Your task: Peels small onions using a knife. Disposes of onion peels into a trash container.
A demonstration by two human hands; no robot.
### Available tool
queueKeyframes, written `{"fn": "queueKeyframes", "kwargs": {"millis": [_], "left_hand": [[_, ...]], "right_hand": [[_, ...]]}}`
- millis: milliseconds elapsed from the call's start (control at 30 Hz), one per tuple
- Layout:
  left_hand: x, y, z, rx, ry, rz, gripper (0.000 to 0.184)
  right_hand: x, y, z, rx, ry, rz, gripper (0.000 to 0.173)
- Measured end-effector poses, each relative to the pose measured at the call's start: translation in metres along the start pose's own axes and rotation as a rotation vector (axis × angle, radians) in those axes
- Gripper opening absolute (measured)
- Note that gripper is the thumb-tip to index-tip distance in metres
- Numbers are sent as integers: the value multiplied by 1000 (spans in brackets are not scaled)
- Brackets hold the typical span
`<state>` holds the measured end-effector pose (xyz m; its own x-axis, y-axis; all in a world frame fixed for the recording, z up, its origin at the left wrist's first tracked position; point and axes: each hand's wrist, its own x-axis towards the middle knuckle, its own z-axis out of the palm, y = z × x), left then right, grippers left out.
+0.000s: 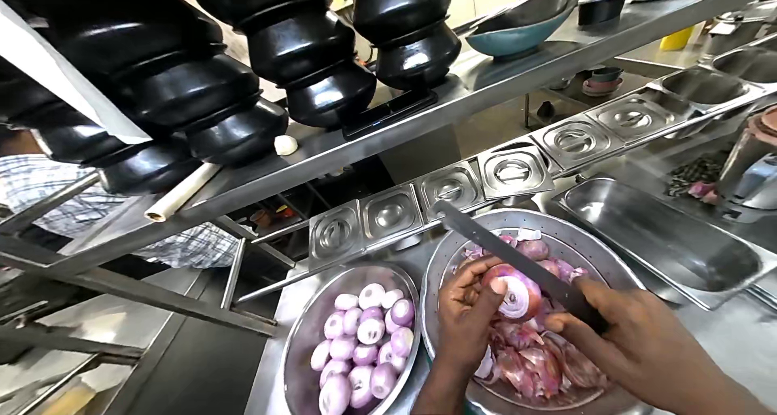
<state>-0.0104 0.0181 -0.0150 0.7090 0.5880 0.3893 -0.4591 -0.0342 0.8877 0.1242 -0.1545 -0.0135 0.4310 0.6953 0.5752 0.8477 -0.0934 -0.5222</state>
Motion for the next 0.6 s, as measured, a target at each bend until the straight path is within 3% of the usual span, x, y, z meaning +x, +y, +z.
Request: {"fn": "queueKeyframes", "kwargs": {"millis": [167, 600], "left_hand": [[0, 0, 7, 140, 21, 8, 26], [0, 4, 8, 132, -72, 10, 23]], "right_hand": [[5, -10, 2, 27, -29, -42, 59], [6, -11, 0, 29, -106, -24, 62]]}}
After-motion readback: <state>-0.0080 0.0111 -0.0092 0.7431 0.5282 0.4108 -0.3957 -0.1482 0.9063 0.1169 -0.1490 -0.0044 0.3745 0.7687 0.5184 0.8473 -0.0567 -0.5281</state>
